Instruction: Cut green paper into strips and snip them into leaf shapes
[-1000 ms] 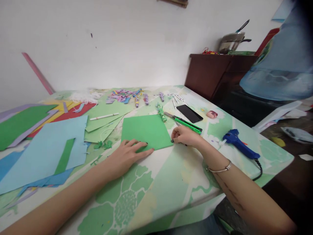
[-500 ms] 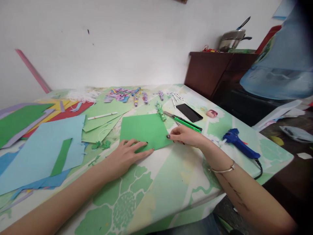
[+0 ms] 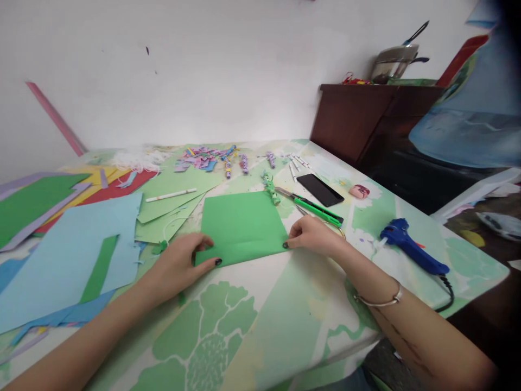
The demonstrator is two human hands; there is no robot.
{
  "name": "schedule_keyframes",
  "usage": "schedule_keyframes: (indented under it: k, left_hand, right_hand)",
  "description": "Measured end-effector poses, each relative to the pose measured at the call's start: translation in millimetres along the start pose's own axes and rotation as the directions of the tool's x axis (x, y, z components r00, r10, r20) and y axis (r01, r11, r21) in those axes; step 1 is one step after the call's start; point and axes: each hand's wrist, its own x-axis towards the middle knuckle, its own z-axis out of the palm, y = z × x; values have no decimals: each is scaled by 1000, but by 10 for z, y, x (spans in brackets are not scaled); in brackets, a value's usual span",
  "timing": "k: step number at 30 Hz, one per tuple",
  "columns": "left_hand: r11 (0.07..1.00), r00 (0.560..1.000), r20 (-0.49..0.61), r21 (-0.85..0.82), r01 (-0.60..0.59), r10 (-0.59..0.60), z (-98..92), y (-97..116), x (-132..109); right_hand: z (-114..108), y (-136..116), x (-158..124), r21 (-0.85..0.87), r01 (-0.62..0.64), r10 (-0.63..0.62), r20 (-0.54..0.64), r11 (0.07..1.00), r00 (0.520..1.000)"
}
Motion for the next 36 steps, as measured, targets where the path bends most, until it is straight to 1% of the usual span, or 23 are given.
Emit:
schedule_keyframes:
  k: [2,6,9,13,18,26,32,36]
  left_hand:
    - [998,997,56,-26,63,-61,-27,-23,18]
    - [988,981,159,-91,125,-109,-78,-30,42]
    - [977,966,196,-98,189,-168,-121,-6,46]
    - [964,948,206,-58,261,-244,-159,27,33]
    - [952,925,241,-7,305,-294,-185,36,0]
    - [922,901,207,30,385,-382,-207,91,-18]
    - [919,897,214,14,394,-387,-198,68,-17]
    - [926,901,217,50,375,-377,-195,59,-11]
  right_hand:
    - [3,4,6,-11,-10,10,2,1000,1000]
    - [4,-4,6,-23,-9,10,19,1000,1000]
    - [3,-12,-2,-31,-3,4,36,1000,999]
    - [6,-11,-9,-43,0,2,52,999,999]
    - [3,-14,-6,-59,-6,9,53,998,999]
    - [-16,-37,-16,-91,22,-16,66,996,998]
    - [-5,-45,-23,-104,25,-17,78,994,997]
    - [-5,-37,-18,-92,20,-13,77,996,997]
